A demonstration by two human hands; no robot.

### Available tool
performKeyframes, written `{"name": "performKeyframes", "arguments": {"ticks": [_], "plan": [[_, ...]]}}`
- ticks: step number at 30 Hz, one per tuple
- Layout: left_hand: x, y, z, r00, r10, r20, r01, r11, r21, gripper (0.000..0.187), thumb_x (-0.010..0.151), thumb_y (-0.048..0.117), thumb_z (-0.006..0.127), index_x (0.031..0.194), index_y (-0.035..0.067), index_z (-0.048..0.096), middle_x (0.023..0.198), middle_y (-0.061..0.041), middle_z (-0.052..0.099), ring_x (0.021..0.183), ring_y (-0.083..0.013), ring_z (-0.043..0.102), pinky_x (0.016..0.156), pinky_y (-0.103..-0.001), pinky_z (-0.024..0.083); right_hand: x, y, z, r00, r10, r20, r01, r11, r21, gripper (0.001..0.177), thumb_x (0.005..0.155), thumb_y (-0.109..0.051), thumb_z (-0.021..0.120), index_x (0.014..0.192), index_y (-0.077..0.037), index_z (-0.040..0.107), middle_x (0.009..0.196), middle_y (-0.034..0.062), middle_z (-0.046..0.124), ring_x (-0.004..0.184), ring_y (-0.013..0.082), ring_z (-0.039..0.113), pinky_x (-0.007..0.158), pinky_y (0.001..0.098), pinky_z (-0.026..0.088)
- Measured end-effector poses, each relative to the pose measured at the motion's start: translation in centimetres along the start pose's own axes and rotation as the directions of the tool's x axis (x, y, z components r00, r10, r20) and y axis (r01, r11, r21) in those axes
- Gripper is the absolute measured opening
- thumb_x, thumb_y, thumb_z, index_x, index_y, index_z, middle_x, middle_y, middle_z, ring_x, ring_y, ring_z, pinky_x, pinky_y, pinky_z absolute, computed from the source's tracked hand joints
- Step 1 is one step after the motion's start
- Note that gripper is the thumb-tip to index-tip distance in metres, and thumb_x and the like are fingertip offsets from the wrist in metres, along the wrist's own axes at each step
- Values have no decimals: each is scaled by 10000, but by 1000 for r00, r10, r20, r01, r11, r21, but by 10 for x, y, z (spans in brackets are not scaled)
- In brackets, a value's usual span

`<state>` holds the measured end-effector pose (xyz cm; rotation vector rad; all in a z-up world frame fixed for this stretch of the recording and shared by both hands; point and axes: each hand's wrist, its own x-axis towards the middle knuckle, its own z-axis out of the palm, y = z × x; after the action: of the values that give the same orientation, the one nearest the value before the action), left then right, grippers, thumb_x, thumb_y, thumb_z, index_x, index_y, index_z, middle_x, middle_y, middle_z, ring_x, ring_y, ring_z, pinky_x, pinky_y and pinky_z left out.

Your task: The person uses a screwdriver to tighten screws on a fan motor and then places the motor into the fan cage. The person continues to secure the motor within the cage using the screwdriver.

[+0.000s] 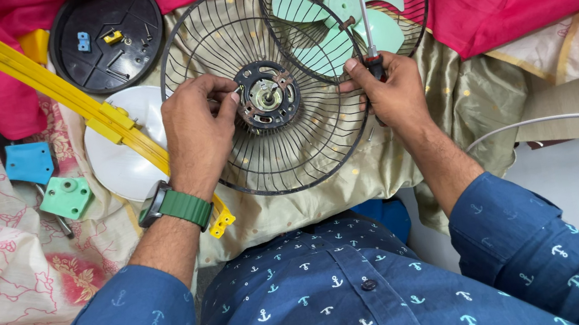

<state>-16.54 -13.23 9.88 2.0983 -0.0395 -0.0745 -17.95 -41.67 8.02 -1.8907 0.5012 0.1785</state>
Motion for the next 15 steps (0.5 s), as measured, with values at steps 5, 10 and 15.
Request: {"name": "performKeyframes", "arguments": {"ticks": [5, 10, 15], "plan": [[0, 1, -2, 1000, 6, 8, -6, 1000, 18, 140, 898, 58, 726, 1023, 1, 750, 970, -110, 730, 776, -197, 759, 716, -319, 618, 0, 10, 0, 994, -114, 2, 113, 990, 79, 243, 1007, -263, 704, 985, -22, 679, 822, 52, 750, 656, 70, 678, 498, 213, 479], [-6, 4, -3, 1000, 23, 3, -23, 999, 25, 147, 886, 65, 734, 1019, 4, 752, 957, -114, 732, 767, -203, 755, 726, -331, 609, 9, 15, -6, 985, -169, 27, 166, 982, 89, 216, 1011, -241, 698, 1000, -26, 676, 844, 34, 739, 772, 89, 761, 533, 211, 514], [-15, 9, -3, 1000, 14, 0, -14, 999, 51, 151, 882, 77, 733, 1019, 20, 761, 944, -114, 732, 760, -212, 747, 730, -343, 597, 15, 15, -9, 979, -192, 69, 191, 981, 17, 234, 1025, -252, 707, 1000, -20, 686, 833, 49, 759, 731, 87, 726, 542, 208, 501]]}}
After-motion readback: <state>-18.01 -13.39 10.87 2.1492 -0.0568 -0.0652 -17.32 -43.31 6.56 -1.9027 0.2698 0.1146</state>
